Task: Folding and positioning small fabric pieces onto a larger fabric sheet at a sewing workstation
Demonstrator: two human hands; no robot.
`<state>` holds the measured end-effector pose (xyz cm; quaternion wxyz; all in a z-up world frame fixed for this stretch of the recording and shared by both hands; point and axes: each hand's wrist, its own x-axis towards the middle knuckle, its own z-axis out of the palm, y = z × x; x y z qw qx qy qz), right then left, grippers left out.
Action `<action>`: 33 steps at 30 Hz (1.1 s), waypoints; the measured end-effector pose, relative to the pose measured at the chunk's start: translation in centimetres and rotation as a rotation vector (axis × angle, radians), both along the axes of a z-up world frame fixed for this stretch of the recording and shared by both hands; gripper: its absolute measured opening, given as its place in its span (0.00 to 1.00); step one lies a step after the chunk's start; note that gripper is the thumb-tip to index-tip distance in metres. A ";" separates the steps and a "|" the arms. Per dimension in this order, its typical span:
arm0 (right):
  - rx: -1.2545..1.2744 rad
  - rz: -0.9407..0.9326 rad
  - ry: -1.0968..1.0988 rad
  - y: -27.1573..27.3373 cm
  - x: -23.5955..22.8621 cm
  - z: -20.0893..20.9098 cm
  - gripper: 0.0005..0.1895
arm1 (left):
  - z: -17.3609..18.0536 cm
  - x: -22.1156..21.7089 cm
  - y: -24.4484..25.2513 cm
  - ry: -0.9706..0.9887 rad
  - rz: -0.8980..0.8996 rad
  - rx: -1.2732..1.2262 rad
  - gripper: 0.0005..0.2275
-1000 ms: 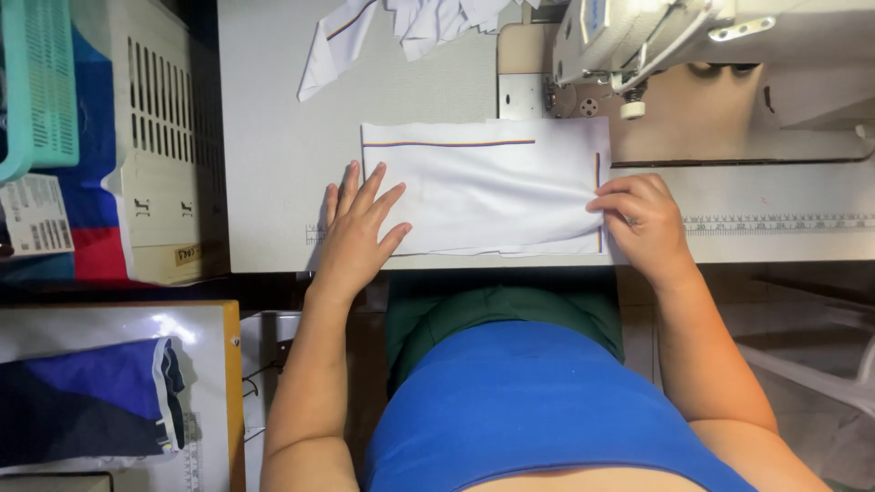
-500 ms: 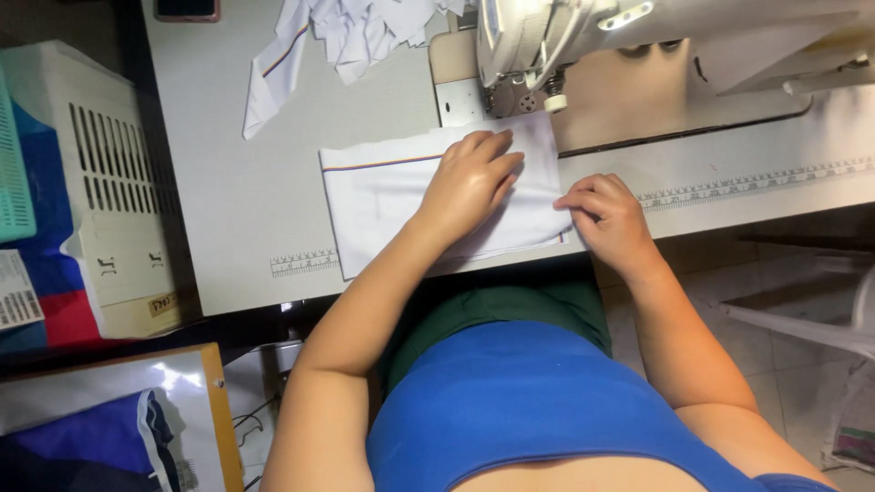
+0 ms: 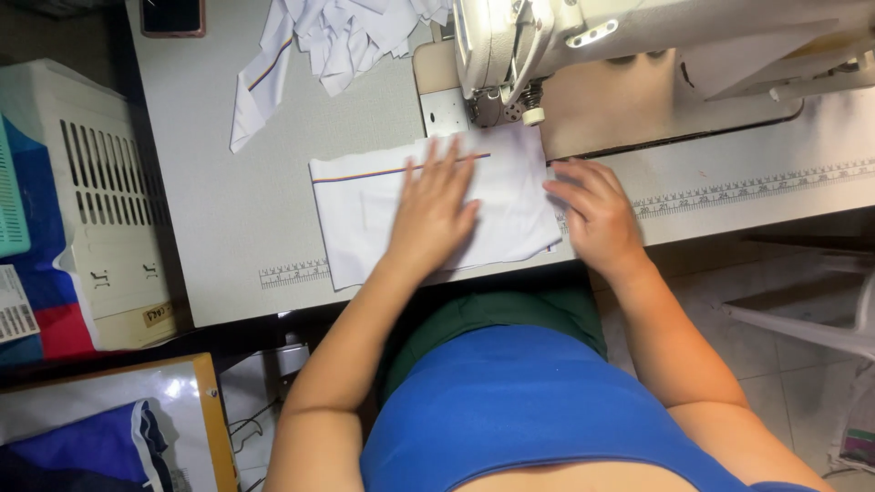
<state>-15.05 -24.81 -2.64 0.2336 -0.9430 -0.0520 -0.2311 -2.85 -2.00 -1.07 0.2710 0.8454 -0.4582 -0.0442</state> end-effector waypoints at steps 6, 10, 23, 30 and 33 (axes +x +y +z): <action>-0.137 0.094 0.092 4.9 4.0 0.1 0.21 | 0.4 0.6 8.2 -0.054 0.357 0.235 0.26; -0.189 0.086 0.371 5.4 5.2 0.0 0.36 | -1.0 1.4 10.7 -0.051 0.440 0.319 0.29; -0.051 -0.070 0.184 1.1 3.0 -2.6 0.30 | 2.2 -1.1 7.3 0.045 0.339 0.118 0.32; -0.018 -0.193 -0.042 -2.0 0.3 -2.7 0.19 | -7.6 -6.5 -5.9 -0.111 -0.146 -0.339 0.10; 0.018 -0.222 -0.013 -1.8 -0.9 -2.5 0.18 | -7.9 -6.8 -7.6 -0.138 -0.116 -0.267 0.10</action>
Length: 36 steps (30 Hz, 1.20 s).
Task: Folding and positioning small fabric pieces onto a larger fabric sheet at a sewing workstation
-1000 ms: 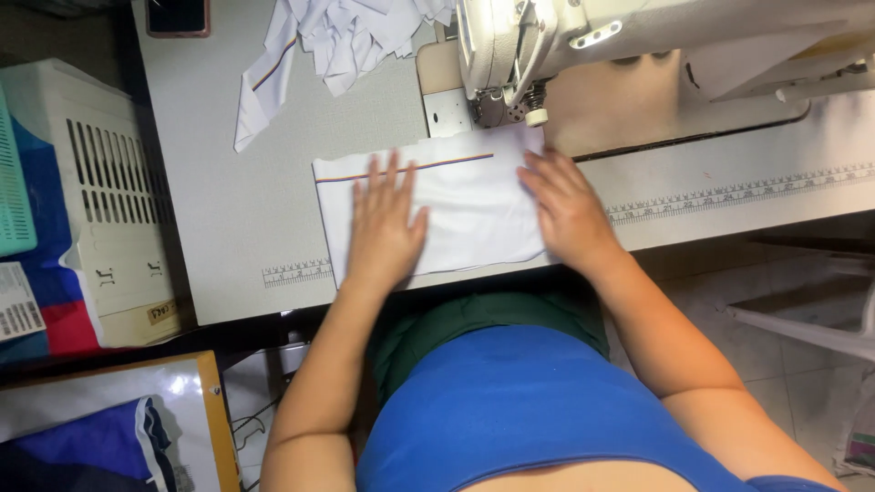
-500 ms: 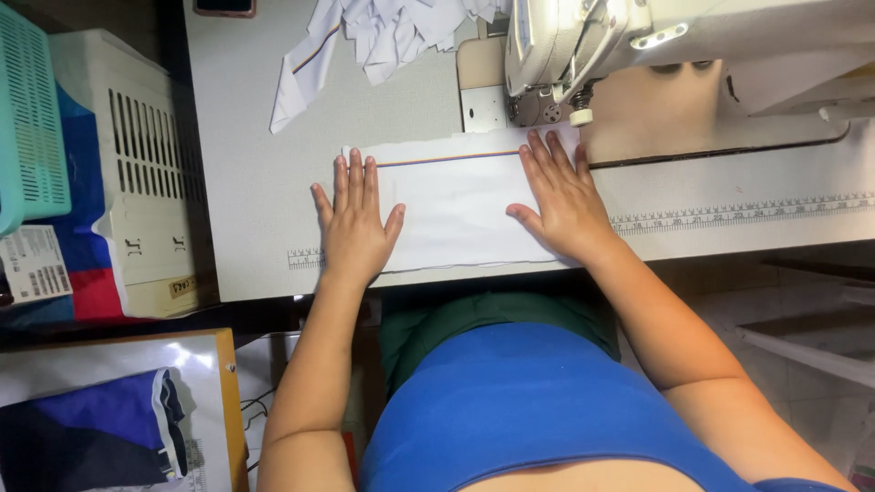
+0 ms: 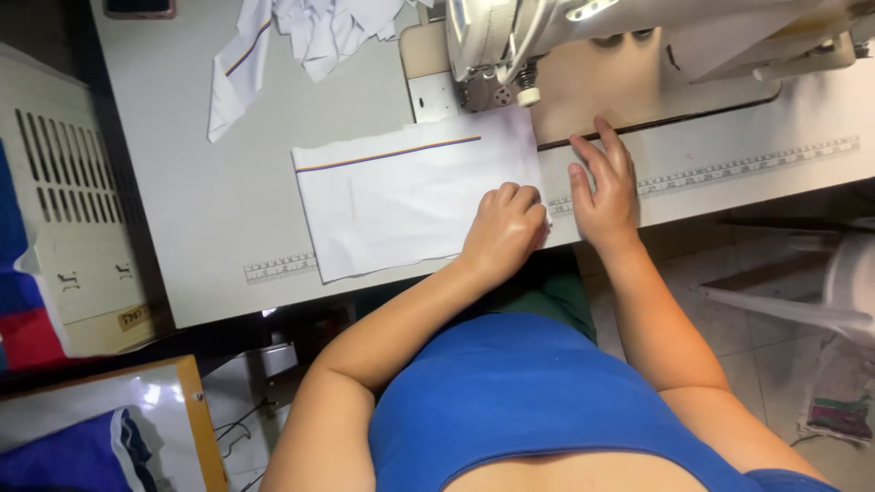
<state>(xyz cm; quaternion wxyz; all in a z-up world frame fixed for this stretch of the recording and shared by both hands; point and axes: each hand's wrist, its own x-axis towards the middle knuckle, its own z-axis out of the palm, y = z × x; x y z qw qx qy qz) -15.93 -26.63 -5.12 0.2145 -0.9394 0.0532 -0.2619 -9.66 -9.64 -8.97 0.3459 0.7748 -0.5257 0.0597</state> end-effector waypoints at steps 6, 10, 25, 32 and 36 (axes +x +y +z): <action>0.022 -0.007 0.008 0.3 -0.3 0.1 0.16 | 4.1 1.9 1.9 0.226 0.029 -0.058 0.07; 0.049 0.003 -0.029 0.0 -0.4 -0.3 0.16 | 7.3 5.6 9.6 0.897 0.164 -0.473 0.02; 0.007 0.006 -0.001 1.5 -0.3 1.1 0.15 | 4.2 13.5 37.4 0.945 1.342 -1.290 0.09; -0.009 -0.005 -0.006 1.7 -0.3 1.3 0.16 | 4.2 14.1 34.7 0.196 1.497 -0.472 0.23; -0.050 0.009 -0.036 1.8 0.1 1.0 0.16 | 6.5 19.8 26.4 -0.319 0.903 -0.367 0.14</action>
